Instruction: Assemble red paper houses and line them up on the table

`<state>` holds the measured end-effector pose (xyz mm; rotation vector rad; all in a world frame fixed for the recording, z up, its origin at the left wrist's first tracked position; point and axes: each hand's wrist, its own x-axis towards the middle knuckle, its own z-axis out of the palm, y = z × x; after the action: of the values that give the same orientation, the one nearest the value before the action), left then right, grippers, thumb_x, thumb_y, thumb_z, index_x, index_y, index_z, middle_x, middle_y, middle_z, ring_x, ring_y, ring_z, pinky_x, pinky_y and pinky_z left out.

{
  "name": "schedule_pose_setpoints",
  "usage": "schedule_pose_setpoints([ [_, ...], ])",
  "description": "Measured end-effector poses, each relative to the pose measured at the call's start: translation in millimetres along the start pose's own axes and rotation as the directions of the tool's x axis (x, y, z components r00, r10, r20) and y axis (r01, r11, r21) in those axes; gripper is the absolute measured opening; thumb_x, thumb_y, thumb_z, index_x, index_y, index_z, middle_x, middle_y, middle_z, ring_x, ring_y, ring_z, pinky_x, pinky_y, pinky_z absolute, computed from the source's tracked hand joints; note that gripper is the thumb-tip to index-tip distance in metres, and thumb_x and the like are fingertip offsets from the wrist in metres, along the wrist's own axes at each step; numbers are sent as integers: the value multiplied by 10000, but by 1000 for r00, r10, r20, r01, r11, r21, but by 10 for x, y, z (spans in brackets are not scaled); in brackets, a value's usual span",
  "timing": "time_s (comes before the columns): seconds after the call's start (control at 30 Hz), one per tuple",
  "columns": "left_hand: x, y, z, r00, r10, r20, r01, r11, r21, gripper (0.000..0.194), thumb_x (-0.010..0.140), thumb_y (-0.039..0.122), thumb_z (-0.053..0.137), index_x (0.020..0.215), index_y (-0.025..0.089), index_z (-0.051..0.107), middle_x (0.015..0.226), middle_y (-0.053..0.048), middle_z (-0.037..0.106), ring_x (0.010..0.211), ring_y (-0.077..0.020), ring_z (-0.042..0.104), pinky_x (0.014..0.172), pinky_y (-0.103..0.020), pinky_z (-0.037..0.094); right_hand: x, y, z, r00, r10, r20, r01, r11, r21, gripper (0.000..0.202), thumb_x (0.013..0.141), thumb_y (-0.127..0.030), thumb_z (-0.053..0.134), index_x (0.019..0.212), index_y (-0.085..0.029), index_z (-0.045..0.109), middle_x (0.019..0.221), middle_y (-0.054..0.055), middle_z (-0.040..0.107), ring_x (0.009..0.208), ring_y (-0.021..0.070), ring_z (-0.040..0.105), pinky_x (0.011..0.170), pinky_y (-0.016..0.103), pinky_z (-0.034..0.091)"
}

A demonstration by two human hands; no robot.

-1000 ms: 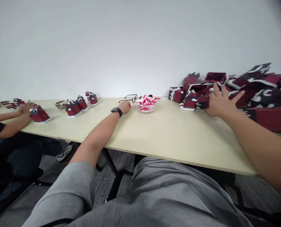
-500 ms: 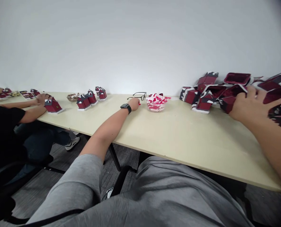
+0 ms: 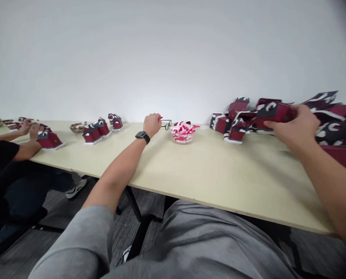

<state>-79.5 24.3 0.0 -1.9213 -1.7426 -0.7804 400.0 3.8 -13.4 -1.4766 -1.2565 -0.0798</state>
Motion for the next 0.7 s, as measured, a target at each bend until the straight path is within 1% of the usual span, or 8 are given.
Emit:
schedule_pose_setpoints([
  [0.07, 35, 145, -194, 972, 51, -228, -65, 996, -56, 306, 1014, 195, 431, 1201, 153, 670, 1195, -152, 710, 1123, -269, 610, 1013, -422, 439, -95, -158, -16, 969, 91, 231, -192, 866, 462, 624, 595, -158, 871, 1177, -232, 657, 1272, 137, 721, 1143, 329, 700, 1054, 523, 553],
  [0.1, 38, 243, -274, 937, 81, -340, -118, 989, -89, 289, 1017, 200, 442, 1204, 166, 660, 1178, -138, 712, 1099, -258, 613, 998, -413, 445, -154, -213, -8, 925, 89, 370, -301, 766, 568, 539, 591, -130, 844, 1091, -235, 673, 1238, 107, 731, 1127, 302, 706, 1067, 487, 554],
  [0.17, 2, 477, -384, 858, 163, -488, -254, 959, -126, 259, 1023, 203, 460, 1199, 178, 649, 1141, -119, 719, 1068, -239, 623, 966, -395, 458, -286, -273, 29, 798, 19, 603, -469, 649, 599, 406, 632, -130, 802, 1004, -245, 688, 1151, 78, 744, 1084, 254, 710, 1074, 415, 553],
  [0.3, -214, 978, -397, 753, 473, -457, -553, 832, -50, 249, 1061, 209, 436, 1189, 198, 649, 1140, -96, 738, 1108, -230, 636, 989, -408, 444, -522, -288, 124, 538, -126, 833, -562, 684, 466, 320, 688, -178, 782, 984, -262, 694, 1051, 59, 739, 976, 243, 707, 1020, 428, 585],
  [0.4, -403, 1256, -327, 673, 628, -390, -690, 723, -25, 244, 1068, 203, 431, 1193, 214, 641, 1127, -85, 746, 1097, -230, 637, 954, -407, 459, -603, -283, 189, 420, -215, 881, -508, 749, 425, 291, 716, -198, 778, 988, -256, 690, 1031, 44, 736, 965, 245, 702, 1032, 459, 570],
  [0.5, -534, 1412, -284, 656, 663, -362, -732, 675, -90, 247, 1075, 208, 412, 1209, 221, 619, 1120, -87, 737, 1068, -226, 632, 923, -399, 479, -593, -267, 250, 438, -199, 877, -461, 787, 409, 261, 746, -171, 723, 993, -244, 681, 1078, 51, 744, 1035, 255, 700, 1040, 455, 561],
  [0.63, -598, 1486, -255, 704, 603, -375, -700, 678, -223, 219, 1073, 203, 397, 1199, 203, 577, 1131, -106, 701, 1061, -230, 608, 942, -401, 482, -547, -270, 276, 633, -61, 772, -459, 773, 437, 215, 874, -280, 598, 1076, -246, 661, 1231, 92, 733, 1182, 283, 680, 1023, 473, 574],
  [0.7, -602, 1487, -228, 745, 549, -380, -659, 695, -287, 185, 1063, 197, 409, 1176, 196, 555, 1128, -114, 676, 1052, -233, 588, 931, -392, 484, -570, -318, 258, 751, -87, 654, -287, 849, 444, 328, 972, -447, 480, 1171, -244, 643, 1262, 123, 726, 1183, 304, 687, 980, 500, 590],
])
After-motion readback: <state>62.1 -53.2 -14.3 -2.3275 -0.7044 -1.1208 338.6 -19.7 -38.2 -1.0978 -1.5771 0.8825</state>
